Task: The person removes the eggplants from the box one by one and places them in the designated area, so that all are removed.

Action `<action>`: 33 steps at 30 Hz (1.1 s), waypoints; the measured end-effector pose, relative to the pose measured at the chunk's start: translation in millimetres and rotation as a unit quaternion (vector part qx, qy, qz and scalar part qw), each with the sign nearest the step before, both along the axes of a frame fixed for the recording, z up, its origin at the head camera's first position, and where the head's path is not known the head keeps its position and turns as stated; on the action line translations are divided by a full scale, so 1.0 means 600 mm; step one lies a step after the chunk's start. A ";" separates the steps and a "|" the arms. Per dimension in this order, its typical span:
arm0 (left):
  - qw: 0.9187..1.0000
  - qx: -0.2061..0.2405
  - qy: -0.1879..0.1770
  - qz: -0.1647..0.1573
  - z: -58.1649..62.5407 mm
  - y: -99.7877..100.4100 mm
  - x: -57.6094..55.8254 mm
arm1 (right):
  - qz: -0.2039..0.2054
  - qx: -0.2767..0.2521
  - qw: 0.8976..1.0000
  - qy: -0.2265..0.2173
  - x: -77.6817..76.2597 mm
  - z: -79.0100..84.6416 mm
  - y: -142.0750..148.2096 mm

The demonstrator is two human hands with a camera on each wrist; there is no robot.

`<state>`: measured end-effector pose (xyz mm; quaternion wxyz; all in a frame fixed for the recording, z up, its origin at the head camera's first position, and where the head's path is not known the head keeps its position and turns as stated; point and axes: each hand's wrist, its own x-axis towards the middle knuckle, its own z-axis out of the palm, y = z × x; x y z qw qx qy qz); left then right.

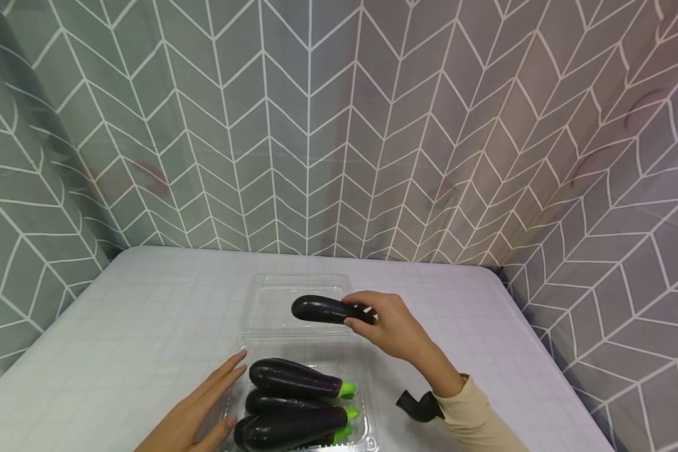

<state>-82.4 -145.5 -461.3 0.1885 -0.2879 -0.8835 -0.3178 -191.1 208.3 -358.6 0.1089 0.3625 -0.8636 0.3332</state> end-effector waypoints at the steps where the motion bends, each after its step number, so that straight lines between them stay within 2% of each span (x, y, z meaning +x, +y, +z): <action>1: 1.000 0.000 -0.003 0.000 0.000 0.000 -0.001 | -0.003 0.001 1.000 0.003 -0.002 0.001 0.003; 14: 1.000 0.005 -0.014 -0.016 -0.003 0.001 -0.001 | -0.043 0.014 0.999 0.021 -0.037 0.005 0.035; 24: 0.999 0.003 -0.033 -0.014 -0.001 -0.001 -0.001 | -0.080 0.032 0.996 0.039 -0.071 0.008 0.050; 33: 1.000 0.000 -0.030 -0.009 -0.004 0.000 -0.002 | -0.120 0.041 0.992 0.026 -0.098 0.004 0.066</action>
